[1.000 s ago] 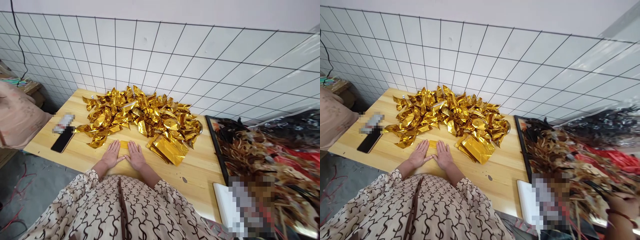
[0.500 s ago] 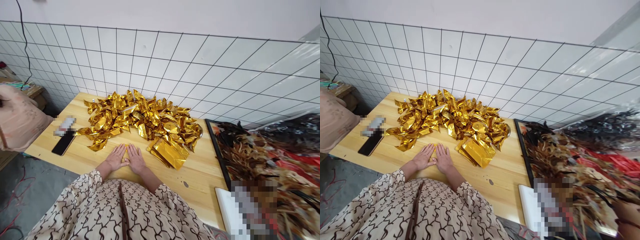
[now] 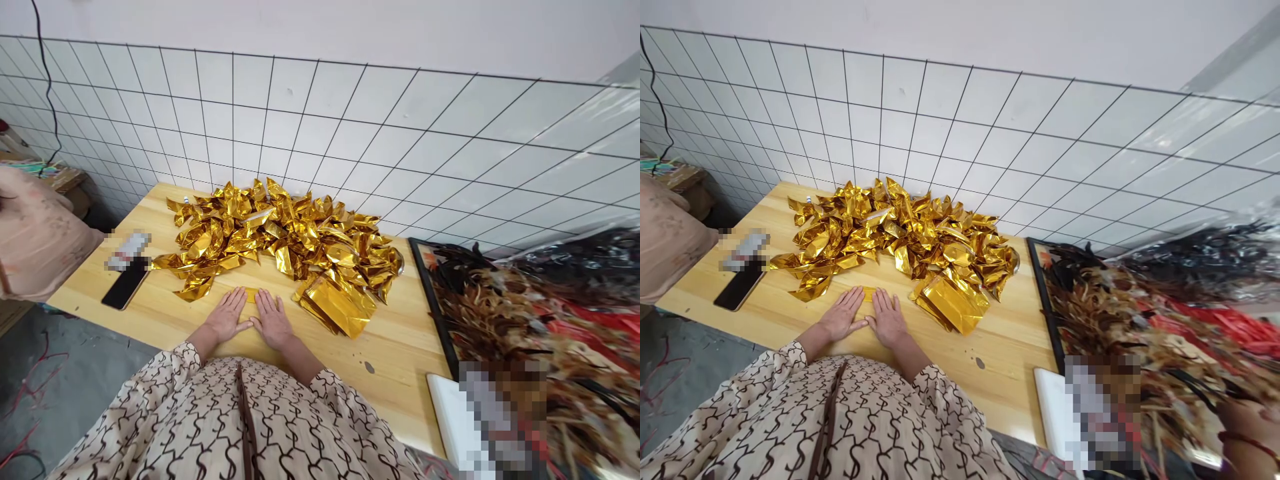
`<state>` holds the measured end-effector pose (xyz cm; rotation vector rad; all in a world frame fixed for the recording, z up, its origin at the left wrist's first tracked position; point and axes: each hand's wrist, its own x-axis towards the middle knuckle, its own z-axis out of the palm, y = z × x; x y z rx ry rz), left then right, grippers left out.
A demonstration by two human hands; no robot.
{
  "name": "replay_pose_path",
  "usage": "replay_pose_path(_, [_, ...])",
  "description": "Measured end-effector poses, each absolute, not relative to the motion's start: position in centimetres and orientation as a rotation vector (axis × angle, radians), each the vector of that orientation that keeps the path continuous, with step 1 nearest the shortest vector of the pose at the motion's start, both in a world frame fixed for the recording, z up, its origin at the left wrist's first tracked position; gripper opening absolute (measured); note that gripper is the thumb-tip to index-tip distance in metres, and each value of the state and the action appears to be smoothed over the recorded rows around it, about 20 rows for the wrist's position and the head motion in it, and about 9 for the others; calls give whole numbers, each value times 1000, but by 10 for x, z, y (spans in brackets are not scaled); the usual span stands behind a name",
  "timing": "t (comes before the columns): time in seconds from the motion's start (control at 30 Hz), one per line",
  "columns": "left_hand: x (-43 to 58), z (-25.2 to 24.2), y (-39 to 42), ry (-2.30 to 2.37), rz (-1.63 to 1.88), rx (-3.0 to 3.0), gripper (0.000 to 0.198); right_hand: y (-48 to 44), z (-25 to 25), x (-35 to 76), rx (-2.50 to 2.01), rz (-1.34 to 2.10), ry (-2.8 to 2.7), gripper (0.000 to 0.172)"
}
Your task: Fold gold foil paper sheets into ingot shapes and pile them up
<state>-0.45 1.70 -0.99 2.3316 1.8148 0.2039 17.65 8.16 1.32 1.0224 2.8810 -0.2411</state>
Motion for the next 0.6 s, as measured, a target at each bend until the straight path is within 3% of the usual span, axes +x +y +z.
replay_pose_path(0.6, [-21,-11,1,2056,391,2175,53,82,18,189,1240,-267,2833,54])
